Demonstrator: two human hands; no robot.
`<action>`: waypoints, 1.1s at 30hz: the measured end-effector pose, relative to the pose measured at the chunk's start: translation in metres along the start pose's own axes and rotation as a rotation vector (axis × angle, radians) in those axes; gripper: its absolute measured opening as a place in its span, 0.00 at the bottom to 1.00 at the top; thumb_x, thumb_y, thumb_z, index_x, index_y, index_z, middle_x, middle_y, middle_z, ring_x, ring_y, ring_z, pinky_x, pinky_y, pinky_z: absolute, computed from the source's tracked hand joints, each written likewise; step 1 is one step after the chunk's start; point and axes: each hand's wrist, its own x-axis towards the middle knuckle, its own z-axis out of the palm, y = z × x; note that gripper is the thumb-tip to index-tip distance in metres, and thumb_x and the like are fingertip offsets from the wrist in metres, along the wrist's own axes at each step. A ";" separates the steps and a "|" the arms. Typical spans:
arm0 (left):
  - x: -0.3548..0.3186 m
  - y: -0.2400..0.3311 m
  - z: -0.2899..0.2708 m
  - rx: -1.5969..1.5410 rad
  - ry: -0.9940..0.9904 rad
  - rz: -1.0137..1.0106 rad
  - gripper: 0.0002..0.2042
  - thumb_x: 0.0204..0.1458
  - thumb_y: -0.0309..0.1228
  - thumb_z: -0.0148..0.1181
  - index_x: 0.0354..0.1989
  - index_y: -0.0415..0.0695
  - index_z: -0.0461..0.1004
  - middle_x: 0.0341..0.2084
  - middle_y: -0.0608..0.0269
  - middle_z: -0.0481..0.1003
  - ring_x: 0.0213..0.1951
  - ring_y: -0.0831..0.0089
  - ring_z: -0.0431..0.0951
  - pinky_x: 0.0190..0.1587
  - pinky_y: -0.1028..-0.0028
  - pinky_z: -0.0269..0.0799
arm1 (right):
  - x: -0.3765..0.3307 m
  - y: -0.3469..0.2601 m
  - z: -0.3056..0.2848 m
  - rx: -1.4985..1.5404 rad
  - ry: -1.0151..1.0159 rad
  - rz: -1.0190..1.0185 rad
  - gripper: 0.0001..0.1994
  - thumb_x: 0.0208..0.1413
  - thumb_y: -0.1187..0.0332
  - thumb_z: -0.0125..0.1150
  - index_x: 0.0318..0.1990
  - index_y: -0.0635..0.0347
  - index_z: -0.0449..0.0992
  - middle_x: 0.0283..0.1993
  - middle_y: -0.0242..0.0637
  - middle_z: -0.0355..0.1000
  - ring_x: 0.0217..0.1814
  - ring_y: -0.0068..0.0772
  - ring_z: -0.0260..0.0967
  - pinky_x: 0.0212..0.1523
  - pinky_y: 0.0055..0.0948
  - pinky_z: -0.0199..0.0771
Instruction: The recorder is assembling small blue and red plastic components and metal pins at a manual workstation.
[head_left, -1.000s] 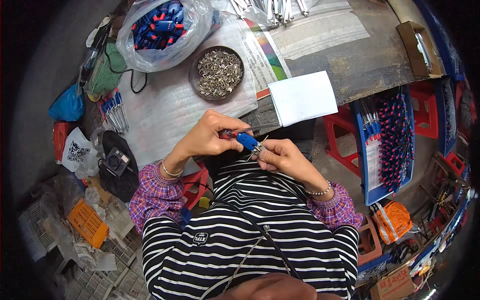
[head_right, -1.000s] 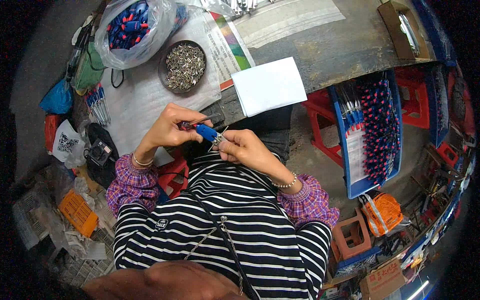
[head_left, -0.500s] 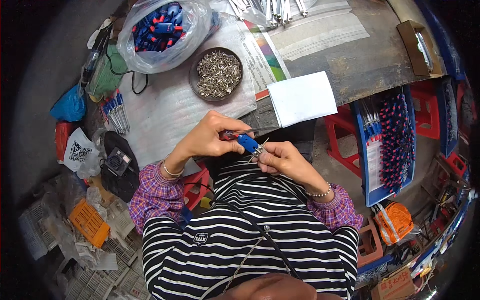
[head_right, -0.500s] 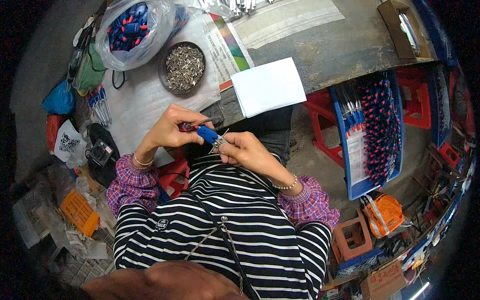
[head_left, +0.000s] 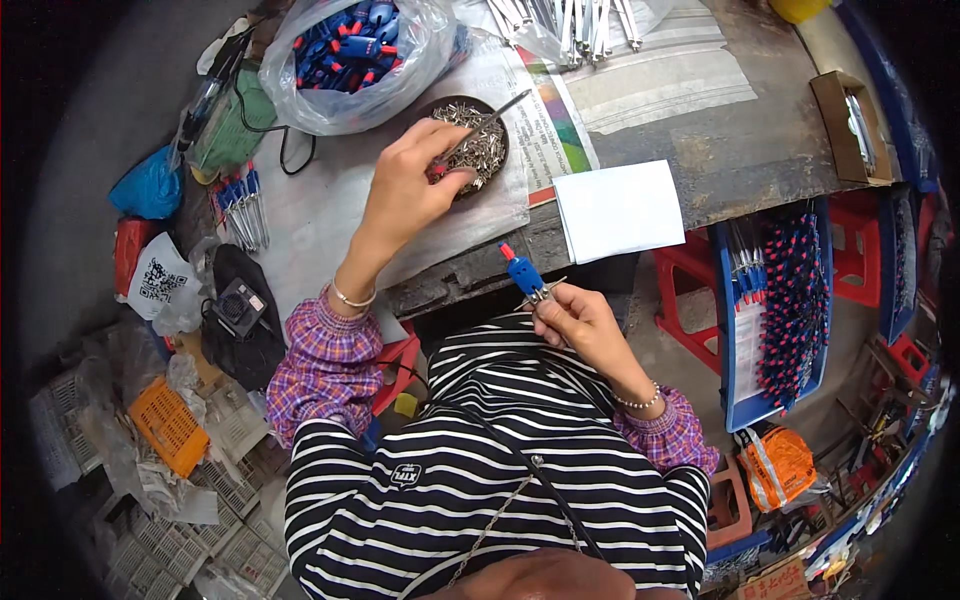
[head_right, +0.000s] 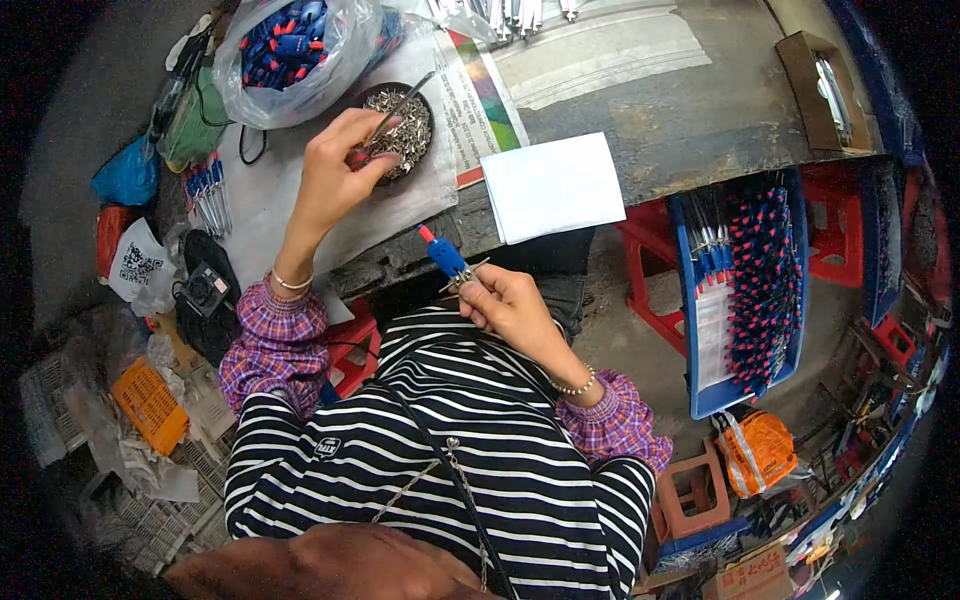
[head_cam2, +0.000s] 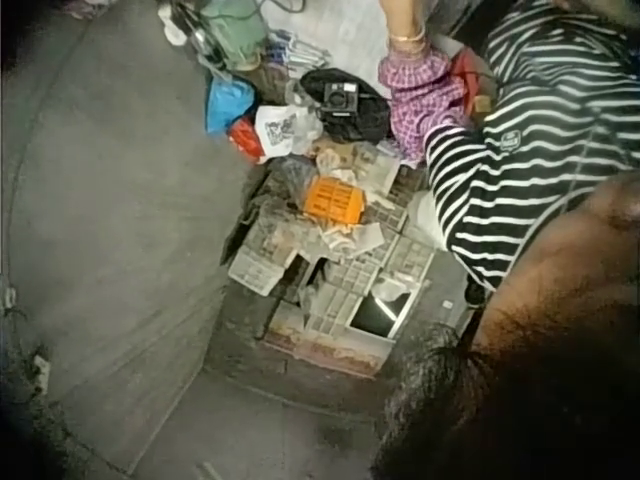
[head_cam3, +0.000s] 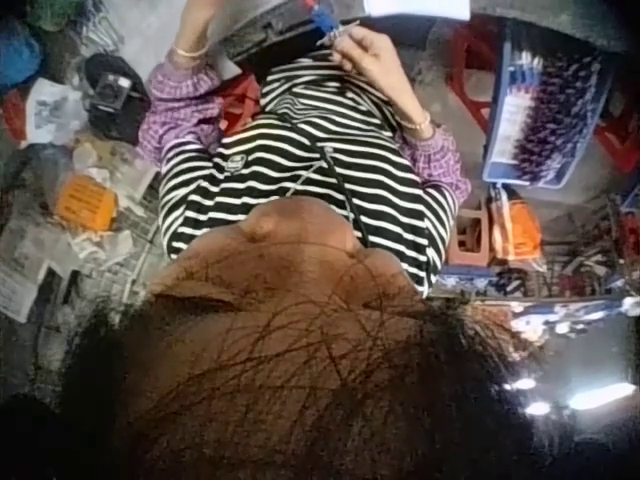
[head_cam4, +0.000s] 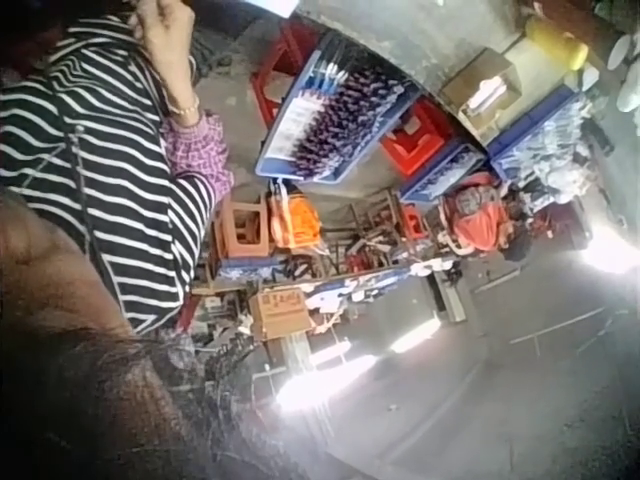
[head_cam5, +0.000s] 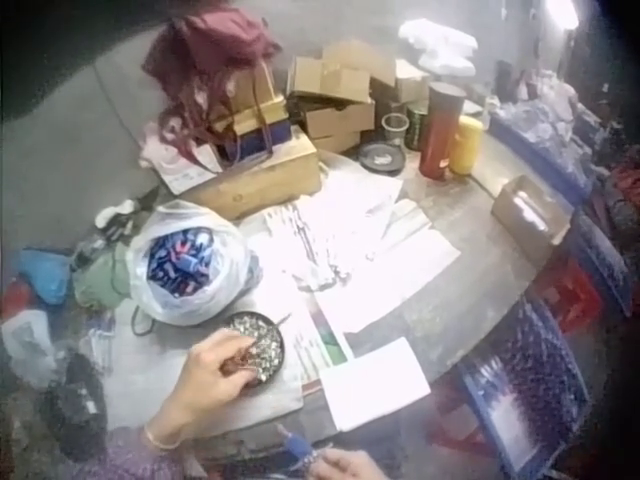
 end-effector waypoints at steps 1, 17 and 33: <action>0.002 -0.003 0.004 0.066 0.066 0.091 0.14 0.39 0.24 0.61 0.38 0.39 0.75 0.32 0.60 0.74 0.30 0.66 0.75 0.32 0.73 0.68 | 0.000 0.000 0.001 -0.001 -0.001 0.000 0.10 0.59 0.68 0.50 0.30 0.64 0.72 0.24 0.27 0.70 0.21 0.11 0.61 0.21 0.13 0.60; 0.004 -0.019 0.000 -0.063 0.029 -0.059 0.05 0.42 0.22 0.59 0.29 0.36 0.76 0.21 0.61 0.71 0.23 0.80 0.68 0.27 0.80 0.62 | 0.003 0.002 0.001 -0.078 0.070 -0.058 0.09 0.57 0.69 0.52 0.29 0.66 0.72 0.23 0.29 0.71 0.21 0.13 0.63 0.21 0.15 0.63; -0.031 0.029 0.004 -0.698 -0.316 -0.282 0.06 0.36 0.17 0.65 0.23 0.35 0.74 0.25 0.61 0.74 0.29 0.78 0.72 0.31 0.79 0.65 | 0.007 -0.005 0.005 0.012 0.130 -0.071 0.08 0.59 0.71 0.50 0.36 0.68 0.72 0.26 0.31 0.70 0.22 0.14 0.63 0.23 0.15 0.65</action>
